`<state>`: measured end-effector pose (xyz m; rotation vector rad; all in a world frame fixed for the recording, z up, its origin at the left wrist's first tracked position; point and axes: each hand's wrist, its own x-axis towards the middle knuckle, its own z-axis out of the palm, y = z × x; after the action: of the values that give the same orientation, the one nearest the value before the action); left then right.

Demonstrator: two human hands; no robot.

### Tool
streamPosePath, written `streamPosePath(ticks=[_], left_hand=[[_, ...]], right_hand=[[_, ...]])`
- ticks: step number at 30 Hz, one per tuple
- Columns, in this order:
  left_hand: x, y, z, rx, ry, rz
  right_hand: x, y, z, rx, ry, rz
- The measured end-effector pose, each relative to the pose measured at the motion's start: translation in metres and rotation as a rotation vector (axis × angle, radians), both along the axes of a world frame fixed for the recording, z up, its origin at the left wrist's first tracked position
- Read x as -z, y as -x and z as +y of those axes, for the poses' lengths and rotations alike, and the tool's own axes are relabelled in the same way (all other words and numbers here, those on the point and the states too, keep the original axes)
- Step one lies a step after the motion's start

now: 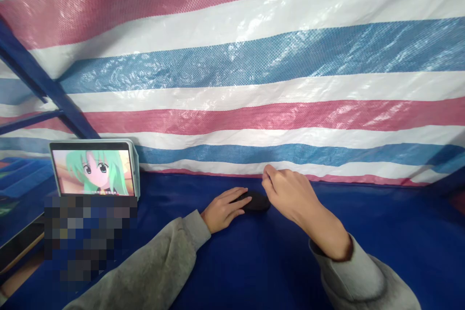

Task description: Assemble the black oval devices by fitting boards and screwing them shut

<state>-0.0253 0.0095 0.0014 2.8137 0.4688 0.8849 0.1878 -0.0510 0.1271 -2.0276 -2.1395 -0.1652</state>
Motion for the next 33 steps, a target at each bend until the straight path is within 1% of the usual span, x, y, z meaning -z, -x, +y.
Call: streamPosePath(ticks=[3,8,13,18,23,28,31,33], left_hand=[[-0.001,0.0,0.0,0.0,-0.002,0.011],[-0.001,-0.007,-0.003,-0.012,0.012,0.074],[0.001,-0.016,-0.005,0.002,0.028,0.082],[0.0,-0.018,-0.006,-0.01,0.017,0.071],[-0.002,-0.017,-0.008,-0.01,-0.005,0.073],[-0.002,-0.017,-0.009,-0.017,-0.006,0.065],[-0.002,-0.017,-0.009,-0.025,-0.004,0.064],[-0.001,-0.016,-0.009,-0.027,0.0,0.064]], right_hand=[[-0.001,0.0,-0.001,-0.05,-0.002,0.03],[-0.003,0.001,-0.002,-0.01,0.0,-0.031],[-0.005,-0.006,-0.006,-0.05,-0.015,-0.016],[-0.001,-0.017,-0.008,0.024,0.0,-0.006],[0.001,-0.016,-0.009,-0.014,-0.026,0.003],[0.003,-0.014,-0.006,0.026,-0.02,-0.039],[0.004,-0.014,-0.006,-0.019,-0.02,-0.008],[0.005,-0.015,-0.005,-0.023,-0.015,-0.012]])
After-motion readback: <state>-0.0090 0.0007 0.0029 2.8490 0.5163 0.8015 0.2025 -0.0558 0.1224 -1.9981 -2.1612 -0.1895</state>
